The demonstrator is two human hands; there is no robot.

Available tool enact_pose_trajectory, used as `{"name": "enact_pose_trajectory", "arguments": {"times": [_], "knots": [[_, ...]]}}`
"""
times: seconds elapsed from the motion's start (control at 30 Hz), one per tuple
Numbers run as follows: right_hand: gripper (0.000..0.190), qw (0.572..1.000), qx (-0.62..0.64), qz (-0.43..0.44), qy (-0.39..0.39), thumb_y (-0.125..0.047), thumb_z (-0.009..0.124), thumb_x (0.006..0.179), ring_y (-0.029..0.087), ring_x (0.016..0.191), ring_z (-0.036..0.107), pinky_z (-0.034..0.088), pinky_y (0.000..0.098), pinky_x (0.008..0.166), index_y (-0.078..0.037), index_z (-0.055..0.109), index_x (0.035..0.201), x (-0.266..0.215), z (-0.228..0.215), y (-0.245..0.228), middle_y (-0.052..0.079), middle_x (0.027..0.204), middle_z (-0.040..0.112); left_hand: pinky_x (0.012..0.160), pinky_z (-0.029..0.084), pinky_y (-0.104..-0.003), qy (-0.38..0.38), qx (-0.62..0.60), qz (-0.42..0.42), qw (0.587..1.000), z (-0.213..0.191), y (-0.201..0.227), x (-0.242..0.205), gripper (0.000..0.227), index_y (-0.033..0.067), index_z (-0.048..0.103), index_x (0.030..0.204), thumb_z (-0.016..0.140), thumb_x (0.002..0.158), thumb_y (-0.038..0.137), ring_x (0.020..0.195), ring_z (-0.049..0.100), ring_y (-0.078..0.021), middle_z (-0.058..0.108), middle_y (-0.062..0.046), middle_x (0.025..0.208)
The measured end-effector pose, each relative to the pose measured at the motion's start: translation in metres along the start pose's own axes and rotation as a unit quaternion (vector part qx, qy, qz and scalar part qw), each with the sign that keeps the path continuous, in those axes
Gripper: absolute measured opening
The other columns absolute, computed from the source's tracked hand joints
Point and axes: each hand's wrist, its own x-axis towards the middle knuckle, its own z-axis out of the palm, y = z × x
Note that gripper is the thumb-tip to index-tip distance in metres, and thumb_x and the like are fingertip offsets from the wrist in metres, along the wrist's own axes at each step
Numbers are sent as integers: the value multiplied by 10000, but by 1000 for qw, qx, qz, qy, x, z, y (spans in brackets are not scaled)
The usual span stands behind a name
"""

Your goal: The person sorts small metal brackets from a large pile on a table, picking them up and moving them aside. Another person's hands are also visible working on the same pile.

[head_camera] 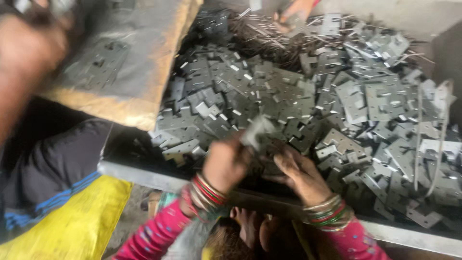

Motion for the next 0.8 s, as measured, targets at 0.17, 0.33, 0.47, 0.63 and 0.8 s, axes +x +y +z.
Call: {"name": "enact_pose_trajectory", "arguments": {"times": [0.17, 0.33, 0.47, 0.63, 0.8], "knots": [[567, 737, -673, -31, 50, -434, 702, 910, 227, 1192, 657, 589, 354, 942, -149, 594, 1389, 3, -43, 3, 45, 1338, 646, 633, 511, -528, 163, 371, -7, 914, -150, -108, 52, 322, 75, 677, 1233, 698, 913, 57, 699, 642, -433, 667, -226, 801], [507, 606, -794, -51, 12, -301, 765, 792, 300, 1176, 594, 575, 433, 868, -146, 626, 1255, 1, -79, 27, 70, 1174, 600, 646, 540, -479, 193, 591, -95, 777, -254, -178, 92, 285, 206, 684, 1221, 706, 957, 101, 789, 701, -376, 723, -138, 923], [580, 570, -817, -84, 3, -190, 781, 678, 350, 1153, 589, 583, 456, 811, -121, 625, 1232, 15, -88, 38, 93, 1149, 600, 730, 547, -472, 277, 584, 9, 763, -249, -168, 85, 344, 80, 660, 1260, 710, 953, 226, 885, 715, -362, 742, -181, 1073], [414, 537, -840, -79, -5, -126, 741, 759, 345, 1117, 626, 590, 468, 794, -93, 626, 1155, 30, -86, 46, 108, 1100, 643, 931, 546, -486, 245, 299, 120, 914, -139, -91, 76, 228, -35, 665, 1165, 725, 1031, 140, 1033, 662, -443, 681, -249, 1136], [268, 617, -785, -58, -14, -111, 719, 784, 333, 972, 706, 573, 465, 804, -100, 667, 1047, 19, -106, 40, 108, 978, 732, 743, 559, -439, -84, 188, 138, 969, 1, -16, 48, 201, 71, 718, 1068, 698, 892, 164, 843, 699, -351, 716, -145, 988]]}}
